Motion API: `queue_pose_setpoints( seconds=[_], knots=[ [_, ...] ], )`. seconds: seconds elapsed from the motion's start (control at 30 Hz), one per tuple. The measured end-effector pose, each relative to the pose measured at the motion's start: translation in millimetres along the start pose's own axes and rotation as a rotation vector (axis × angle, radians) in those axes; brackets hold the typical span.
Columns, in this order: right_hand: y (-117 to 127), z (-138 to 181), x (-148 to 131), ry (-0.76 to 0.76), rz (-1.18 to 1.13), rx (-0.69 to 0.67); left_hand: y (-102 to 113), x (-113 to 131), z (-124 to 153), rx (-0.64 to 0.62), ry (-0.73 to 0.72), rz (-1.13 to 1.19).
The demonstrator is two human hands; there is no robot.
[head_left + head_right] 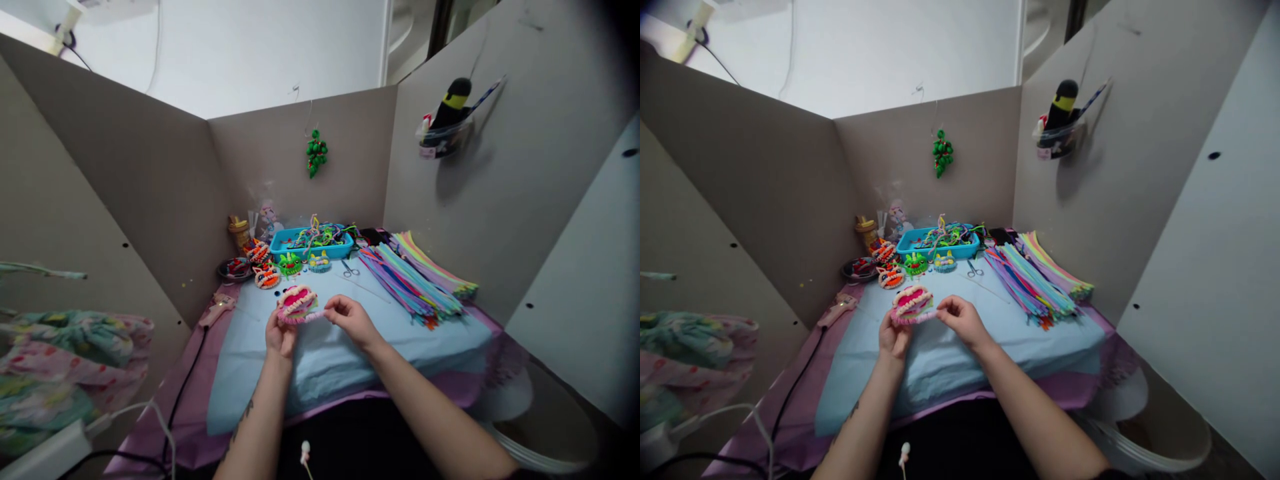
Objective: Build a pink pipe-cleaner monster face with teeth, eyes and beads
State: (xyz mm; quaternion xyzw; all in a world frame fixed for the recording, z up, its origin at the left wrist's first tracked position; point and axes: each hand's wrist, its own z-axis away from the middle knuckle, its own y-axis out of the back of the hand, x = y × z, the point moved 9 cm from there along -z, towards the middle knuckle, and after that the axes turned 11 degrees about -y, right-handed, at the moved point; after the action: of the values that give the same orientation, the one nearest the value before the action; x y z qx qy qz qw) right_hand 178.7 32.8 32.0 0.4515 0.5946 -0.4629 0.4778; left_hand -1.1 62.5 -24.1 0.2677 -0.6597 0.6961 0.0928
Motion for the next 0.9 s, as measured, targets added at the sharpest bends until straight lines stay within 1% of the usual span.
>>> queue_pose_setpoints(
  seconds=[0.1,0.13,0.17,0.2,0.3,0.33,0.4,0.47,0.57,0.63,0.8,0.9],
  knots=[
    [-15,7,-5,-0.008,0.051,-0.156,1,1,0,0.009,-0.023,-0.023],
    [-19,9,-5,-0.010,0.103,-0.191,0,1,1,0.010,-0.033,-0.032],
    [-22,10,-5,-0.005,0.181,-0.197,-1,1,2,0.011,-0.045,-0.043],
    [-22,10,-6,0.012,0.283,-0.168,-2,1,4,0.011,-0.059,-0.057],
    [-21,10,-13,0.134,0.599,0.028,-8,0,9,0.002,-0.114,-0.110],
    [-24,12,-16,0.182,0.660,0.075,-11,0,11,-0.004,-0.134,-0.130],
    [-34,16,-17,0.253,0.699,0.104,-16,-2,16,-0.017,-0.169,-0.169],
    [-42,21,-17,0.279,0.676,0.129,-21,-4,21,-0.031,-0.197,-0.204],
    [-42,23,-15,0.243,0.624,0.213,-27,-6,28,-0.052,-0.218,-0.238],
    [-36,21,-14,0.198,0.553,0.252,-29,-6,29,-0.064,-0.225,-0.243],
    [-12,16,-7,0.122,0.205,0.289,-27,-5,26,-0.065,-0.237,-0.230],
    [-11,15,-2,0.102,0.181,0.255,-24,-5,25,-0.058,-0.232,-0.225]
  ],
)
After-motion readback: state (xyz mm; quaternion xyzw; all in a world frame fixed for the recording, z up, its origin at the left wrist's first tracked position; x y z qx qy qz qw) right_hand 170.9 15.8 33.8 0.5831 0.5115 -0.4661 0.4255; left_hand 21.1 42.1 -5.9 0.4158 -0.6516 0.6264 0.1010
